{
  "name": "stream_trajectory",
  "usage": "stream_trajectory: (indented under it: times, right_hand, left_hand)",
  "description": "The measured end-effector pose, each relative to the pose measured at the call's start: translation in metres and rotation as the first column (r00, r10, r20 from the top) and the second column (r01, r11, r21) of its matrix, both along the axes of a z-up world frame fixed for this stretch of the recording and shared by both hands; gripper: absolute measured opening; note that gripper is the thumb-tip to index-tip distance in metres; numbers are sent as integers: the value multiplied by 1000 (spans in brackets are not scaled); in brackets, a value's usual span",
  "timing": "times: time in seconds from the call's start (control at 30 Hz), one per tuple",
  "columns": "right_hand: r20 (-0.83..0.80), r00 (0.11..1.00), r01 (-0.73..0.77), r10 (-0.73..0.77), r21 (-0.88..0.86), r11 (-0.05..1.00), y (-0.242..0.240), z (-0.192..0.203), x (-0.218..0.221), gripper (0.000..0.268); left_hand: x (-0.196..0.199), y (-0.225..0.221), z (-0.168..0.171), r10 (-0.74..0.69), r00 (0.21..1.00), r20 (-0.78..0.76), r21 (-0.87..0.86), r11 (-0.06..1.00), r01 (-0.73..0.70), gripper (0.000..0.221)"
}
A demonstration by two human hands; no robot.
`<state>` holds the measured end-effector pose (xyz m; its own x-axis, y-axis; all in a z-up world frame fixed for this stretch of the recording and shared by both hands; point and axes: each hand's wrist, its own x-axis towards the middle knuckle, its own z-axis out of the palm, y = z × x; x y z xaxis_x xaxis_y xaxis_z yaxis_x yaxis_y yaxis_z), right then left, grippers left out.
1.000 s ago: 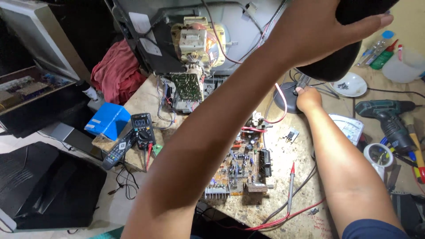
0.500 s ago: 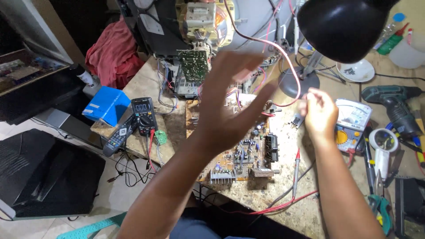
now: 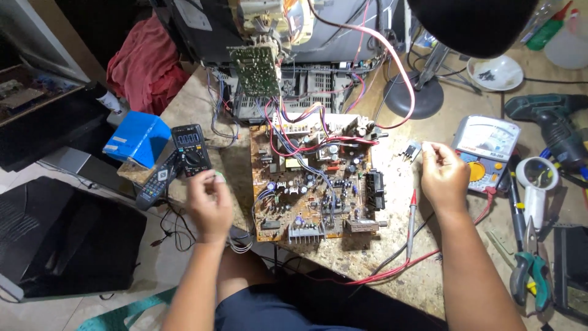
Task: A person is diagnosing and repairing a television circuit board using a multimeter, a remote control, and other hand tools.
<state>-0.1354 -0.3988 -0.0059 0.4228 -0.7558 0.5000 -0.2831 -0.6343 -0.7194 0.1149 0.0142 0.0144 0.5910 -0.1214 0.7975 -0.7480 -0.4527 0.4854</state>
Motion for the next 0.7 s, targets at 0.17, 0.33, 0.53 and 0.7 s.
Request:
stream_trajectory:
  times: [0.17, 0.33, 0.53, 0.7]
  right_hand:
    - [64, 998, -26, 24, 36, 999, 1, 0, -4, 7]
    - [62, 998, -33, 31, 37, 999, 4, 6, -3, 6]
    - [-24, 994, -102, 105, 98, 990, 23, 31, -3, 15]
    - [-20, 992, -124, 126, 108, 986, 25, 33, -3, 14]
  left_hand:
    - [-18, -30, -4, 29, 996, -80, 122, 992, -19, 14]
    - [-47, -31, 44, 26, 991, -128, 265, 964, 9, 11]
    - [-78, -7, 23, 64, 998, 18, 108, 992, -66, 18]
    - [-105, 35, -34, 17, 995, 101, 120, 992, -29, 21]
